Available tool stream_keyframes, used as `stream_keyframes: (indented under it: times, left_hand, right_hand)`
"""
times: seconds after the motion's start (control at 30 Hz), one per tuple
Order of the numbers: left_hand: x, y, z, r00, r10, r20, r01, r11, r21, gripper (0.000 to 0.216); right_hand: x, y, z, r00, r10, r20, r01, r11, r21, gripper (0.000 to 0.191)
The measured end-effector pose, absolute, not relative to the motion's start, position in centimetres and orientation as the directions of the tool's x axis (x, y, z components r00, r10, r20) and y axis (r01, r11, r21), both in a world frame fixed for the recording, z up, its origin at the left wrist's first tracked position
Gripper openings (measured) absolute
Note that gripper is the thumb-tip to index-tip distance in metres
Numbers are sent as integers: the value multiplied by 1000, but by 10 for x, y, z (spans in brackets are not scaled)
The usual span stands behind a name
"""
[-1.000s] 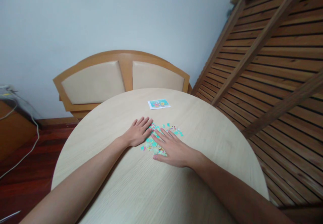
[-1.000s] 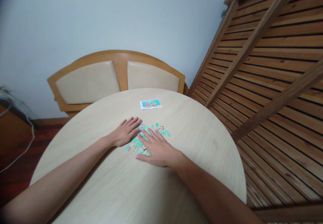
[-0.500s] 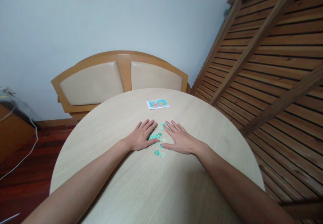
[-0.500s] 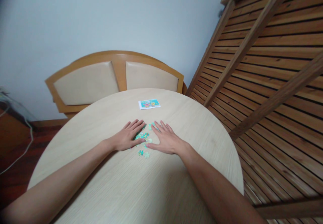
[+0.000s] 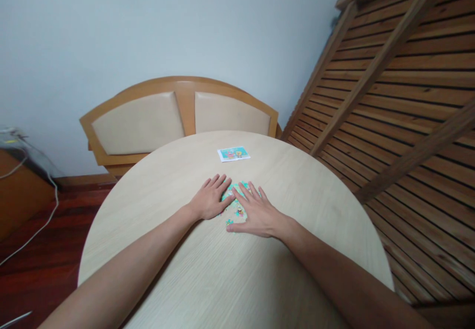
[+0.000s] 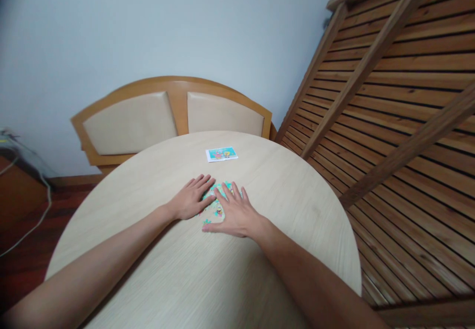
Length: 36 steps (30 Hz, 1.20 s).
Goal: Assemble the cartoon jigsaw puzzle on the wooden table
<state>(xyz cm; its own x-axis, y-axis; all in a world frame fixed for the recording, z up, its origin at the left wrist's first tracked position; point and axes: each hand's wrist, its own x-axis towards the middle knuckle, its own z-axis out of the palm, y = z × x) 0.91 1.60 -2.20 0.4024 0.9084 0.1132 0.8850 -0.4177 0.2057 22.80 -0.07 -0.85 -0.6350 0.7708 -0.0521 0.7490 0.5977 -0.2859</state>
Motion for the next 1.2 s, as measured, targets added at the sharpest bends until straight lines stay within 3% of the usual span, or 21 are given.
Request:
stream_keyframes:
  times: [0.5,0.83,1.0,1.2]
  left_hand:
    - [12,56,-35,368,913,176,889,-401,222,65]
    - [12,80,-28,338,882,328,857,-432,280,50]
    - [10,79,-27,328,875,357,845,-440,302,46]
    - [9,72,-30,387,872,300,834,-470,290,52]
  right_hand:
    - [213,43,-11,-578,816,-10,784,553,-281,106]
    - [221,98,-14,-668,742,67,705,659,-262,97]
    - [227,111,-17,-687,702,188,639,707,-304,81]
    - [238,107,-21,-593,702,393,576,712,-402,55]
